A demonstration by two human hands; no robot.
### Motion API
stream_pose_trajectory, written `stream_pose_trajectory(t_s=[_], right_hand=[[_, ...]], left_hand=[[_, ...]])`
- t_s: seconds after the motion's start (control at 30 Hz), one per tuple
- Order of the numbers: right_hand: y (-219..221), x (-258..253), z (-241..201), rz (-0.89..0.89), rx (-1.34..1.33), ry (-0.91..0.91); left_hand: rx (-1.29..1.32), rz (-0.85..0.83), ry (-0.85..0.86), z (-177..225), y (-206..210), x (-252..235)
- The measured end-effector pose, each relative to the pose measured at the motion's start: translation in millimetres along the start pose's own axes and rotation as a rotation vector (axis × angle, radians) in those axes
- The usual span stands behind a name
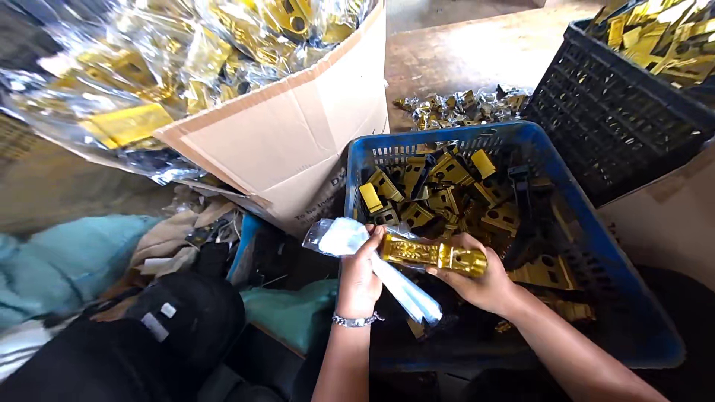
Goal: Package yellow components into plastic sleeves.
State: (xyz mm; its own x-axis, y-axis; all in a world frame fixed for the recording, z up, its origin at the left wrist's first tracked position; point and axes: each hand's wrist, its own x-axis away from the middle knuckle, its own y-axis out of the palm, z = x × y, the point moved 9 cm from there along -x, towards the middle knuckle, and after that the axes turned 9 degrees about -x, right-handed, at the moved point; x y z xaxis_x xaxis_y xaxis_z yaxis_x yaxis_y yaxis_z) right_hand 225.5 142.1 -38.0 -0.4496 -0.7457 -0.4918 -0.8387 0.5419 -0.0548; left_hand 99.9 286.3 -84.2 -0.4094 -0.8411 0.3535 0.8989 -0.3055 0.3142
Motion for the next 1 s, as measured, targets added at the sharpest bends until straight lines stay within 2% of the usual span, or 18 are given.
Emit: stream_pose_trajectory(t_s=[0.1, 0.17, 0.2, 0.27, 0.3, 0.33, 0.37, 0.4, 0.47, 0.53, 0.57, 0.6, 0.7, 0.77, 0.8, 0.9, 0.93, 1.0], right_hand=[[-19, -2, 5, 0.096, 0.297, -0.108], [-18, -6, 13, 0.075, 0.491, -0.078], [-12, -7, 20, 0.026, 0.508, 0.018], [-3, -1, 41, -0.041, 0.316, 0.418], [-2, 7, 52, -0.001, 0.058, 0.665], [0, 14, 56, 0.093, -0.194, 0.831], [-1, 16, 58, 0.173, -0.331, 0.868], [-4, 12, 57, 0.19, -0.333, 0.811], [-17, -1, 54, 0.075, -0.107, 0.64], [-29, -23, 42, -0.13, 0.158, 0.493], [-42, -38, 33, -0.175, 0.278, 0.396], [-62, -55, 22, -0.141, 0.398, 0.294], [-127, -95, -8, 0.198, 0.628, 0.115], [-124, -100, -13, 0.222, 0.61, 0.248], [-105, -92, -8, 0.135, 0.543, 0.342], [-18, -49, 20, -0.31, 0.244, 0.519], [-4, -39, 24, -0.35, 0.175, 0.527], [-3, -28, 32, -0.297, 0.039, 0.589]], left_hand=[[-0.093, -0.109, 0.102, -3, 17, 11], [-0.195, -0.197, 0.198, -4, 31, 25], [-0.242, -0.232, 0.228, -6, 34, 30], [-0.306, -0.276, 0.219, -13, 35, 32], [-0.328, -0.298, 0.204, -15, 35, 31], [-0.347, -0.33, 0.193, -17, 37, 31], [-0.366, -0.38, 0.183, -17, 39, 31], [-0.378, -0.434, 0.174, -17, 42, 32], [-0.356, -0.495, 0.148, -18, 47, 34], [-0.31, -0.459, 0.106, -16, 43, 28], [-0.303, -0.42, 0.074, -14, 38, 23], [-0.301, -0.379, 0.056, -12, 34, 19], [-0.359, -0.287, 0.143, -7, 28, 14], [-0.436, -0.221, 0.249, -9, 29, 12], [-0.496, -0.189, 0.307, -11, 30, 11], [-0.694, -0.167, 0.548, -14, 38, 17], [-0.727, -0.181, 0.61, -14, 42, 22], [-0.704, -0.241, 0.627, -15, 44, 30]])
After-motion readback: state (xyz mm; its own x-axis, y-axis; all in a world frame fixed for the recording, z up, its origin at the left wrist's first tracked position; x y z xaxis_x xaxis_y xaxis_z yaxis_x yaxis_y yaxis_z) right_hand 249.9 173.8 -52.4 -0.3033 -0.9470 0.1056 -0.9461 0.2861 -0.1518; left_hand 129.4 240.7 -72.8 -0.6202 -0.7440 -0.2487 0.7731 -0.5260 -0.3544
